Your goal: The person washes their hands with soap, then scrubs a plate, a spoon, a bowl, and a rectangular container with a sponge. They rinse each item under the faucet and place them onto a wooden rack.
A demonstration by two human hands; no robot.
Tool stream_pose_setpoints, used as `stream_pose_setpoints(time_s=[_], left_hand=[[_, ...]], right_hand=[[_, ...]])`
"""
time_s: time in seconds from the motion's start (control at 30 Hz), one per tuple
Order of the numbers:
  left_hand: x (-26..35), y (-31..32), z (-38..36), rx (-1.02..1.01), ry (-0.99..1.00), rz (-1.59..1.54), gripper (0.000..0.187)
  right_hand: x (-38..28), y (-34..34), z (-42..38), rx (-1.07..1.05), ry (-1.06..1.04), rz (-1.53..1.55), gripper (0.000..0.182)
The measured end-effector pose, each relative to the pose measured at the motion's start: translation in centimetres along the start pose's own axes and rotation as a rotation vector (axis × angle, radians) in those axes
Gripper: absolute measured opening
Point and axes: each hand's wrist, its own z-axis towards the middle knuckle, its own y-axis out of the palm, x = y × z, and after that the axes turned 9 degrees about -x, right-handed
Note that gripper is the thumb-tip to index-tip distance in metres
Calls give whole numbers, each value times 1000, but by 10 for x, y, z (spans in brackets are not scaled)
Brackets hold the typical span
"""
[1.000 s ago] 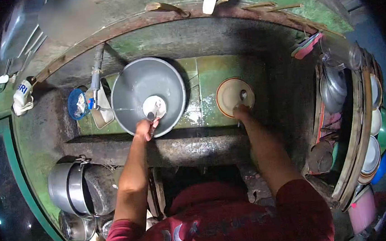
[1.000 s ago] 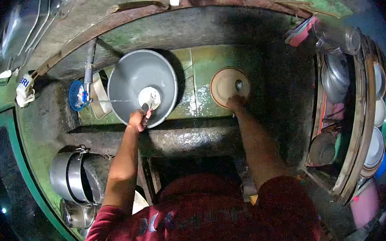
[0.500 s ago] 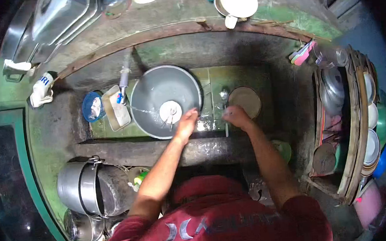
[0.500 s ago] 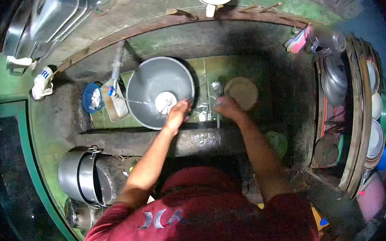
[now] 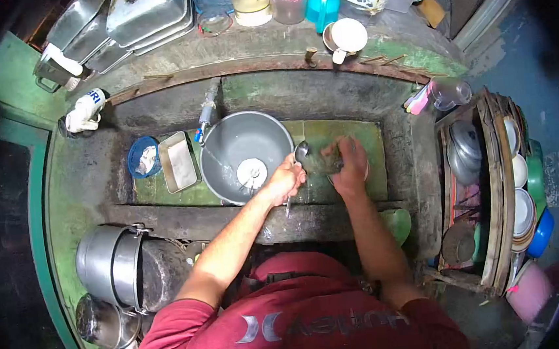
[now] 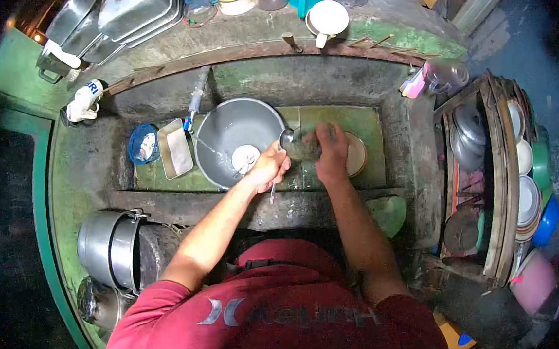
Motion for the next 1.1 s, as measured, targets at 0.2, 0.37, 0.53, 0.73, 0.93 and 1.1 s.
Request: stream_pose_setpoints(time_s=[0.2,0.37,0.53,0.73,0.93,1.1], left_hand=[[6,46,-19,6,94,-88,36],[5,82,-38,24,191,-79,36],[5,93,-42,37,185,-201,48],[10,98,-39,54,194,-198,49],[-11,86,-26,194,331,422,40],[10,59,-39,26,108,77,39]], right_hand=[[28,12,11,-149,-153,-732,31],[33,-9,23,-82,-505,-674,23],[-2,0,7,-169,-373,-778,28],[-5,0,32,154,-173,-369,25],[3,-13,29,74,-214,-610,23],[-9,-28,18,-419,449,1034,24]])
